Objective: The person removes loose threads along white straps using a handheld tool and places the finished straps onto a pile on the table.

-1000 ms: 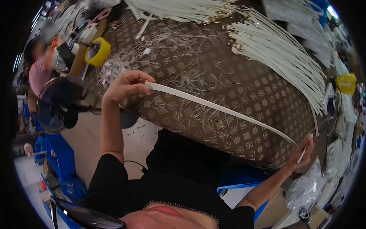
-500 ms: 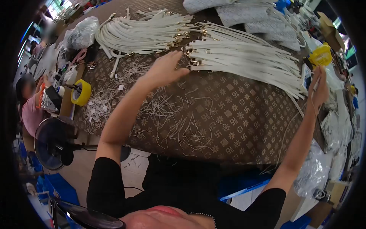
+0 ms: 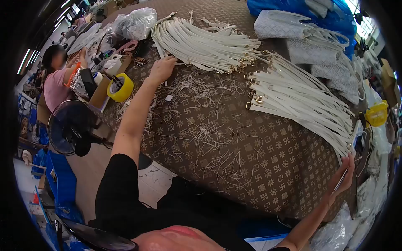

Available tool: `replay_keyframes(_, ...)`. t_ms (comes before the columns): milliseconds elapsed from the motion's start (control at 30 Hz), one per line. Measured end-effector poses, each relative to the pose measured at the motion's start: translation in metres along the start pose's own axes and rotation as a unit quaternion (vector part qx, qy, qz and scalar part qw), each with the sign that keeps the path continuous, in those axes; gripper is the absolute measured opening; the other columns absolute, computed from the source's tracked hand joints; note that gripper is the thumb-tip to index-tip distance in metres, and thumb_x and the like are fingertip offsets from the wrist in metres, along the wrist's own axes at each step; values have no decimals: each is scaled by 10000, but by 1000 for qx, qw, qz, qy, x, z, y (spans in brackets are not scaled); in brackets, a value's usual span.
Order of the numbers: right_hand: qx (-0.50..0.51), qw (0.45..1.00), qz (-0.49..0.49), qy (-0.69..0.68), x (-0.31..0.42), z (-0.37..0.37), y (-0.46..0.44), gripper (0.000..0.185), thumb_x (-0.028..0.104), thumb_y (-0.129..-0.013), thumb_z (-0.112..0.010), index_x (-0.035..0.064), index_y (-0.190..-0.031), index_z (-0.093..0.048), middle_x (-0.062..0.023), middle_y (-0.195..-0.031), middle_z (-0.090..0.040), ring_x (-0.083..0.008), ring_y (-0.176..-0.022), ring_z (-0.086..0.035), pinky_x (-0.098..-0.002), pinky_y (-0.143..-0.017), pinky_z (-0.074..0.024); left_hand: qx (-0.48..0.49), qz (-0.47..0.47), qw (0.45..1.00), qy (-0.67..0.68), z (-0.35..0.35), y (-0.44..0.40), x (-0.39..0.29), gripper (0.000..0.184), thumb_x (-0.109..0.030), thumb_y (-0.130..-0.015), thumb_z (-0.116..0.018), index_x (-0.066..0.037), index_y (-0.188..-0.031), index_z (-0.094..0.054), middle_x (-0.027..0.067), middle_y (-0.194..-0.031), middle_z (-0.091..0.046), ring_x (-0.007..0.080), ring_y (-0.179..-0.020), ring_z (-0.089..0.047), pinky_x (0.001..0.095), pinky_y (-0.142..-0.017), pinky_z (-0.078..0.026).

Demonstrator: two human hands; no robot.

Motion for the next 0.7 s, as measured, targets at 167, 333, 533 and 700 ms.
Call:
replay_keyframes(167, 29, 997, 41, 65, 20, 1, 2, 250, 138, -1000, -516, -11, -1171, -620, -123, -959, -682, -176, -841, -653, -301, -764, -528, -103, 109, 983, 106, 1, -7, 27, 269, -178, -899, -509, -82, -1128, -613, 117, -1151, -623, 333, -1074, -588, 461, -930, -432)
replay_keyframes(333, 27, 996, 61, 62, 24, -2, 4, 239, 124, -985, -541, -13, -1161, -627, -129, -965, -687, -186, -833, -662, -297, -759, -527, -52, 329, 937, 102, -12, -24, 51, 679, -433, -834, -645, -34, -1345, -445, 98, -1224, -623, 315, -1058, -615, 428, -897, -469)
replay_keyframes(533, 50, 996, 50, 55, 47, -1, 3, 215, 114, -973, -559, -17, -1124, -638, -130, -936, -693, -188, -809, -671, -290, -751, -527, -141, 403, 814, 393, -5, -31, 35, 656, -245, -784, -710, -24, -1328, -418, 155, -1118, -619, 293, -992, -599, 411, -831, -477)
replay_keyframes(700, 66, 995, 38, -57, 70, -8, 22, 233, 150, -974, -564, 30, -1162, -631, -118, -917, -703, -212, -807, -678, -317, -778, -534, 21, 204, 550, 810, -42, -6, -1, 618, -111, -820, -709, -46, -1347, -392, 26, -947, -593, 132, -682, -512, 345, -549, -422)
Point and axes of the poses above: each hand's wrist, its own y-axis away from the middle knuckle, its own z-axis out of the back of the hand, x = y × z, the point moved 2 cm from there along -y, towards the middle knuckle
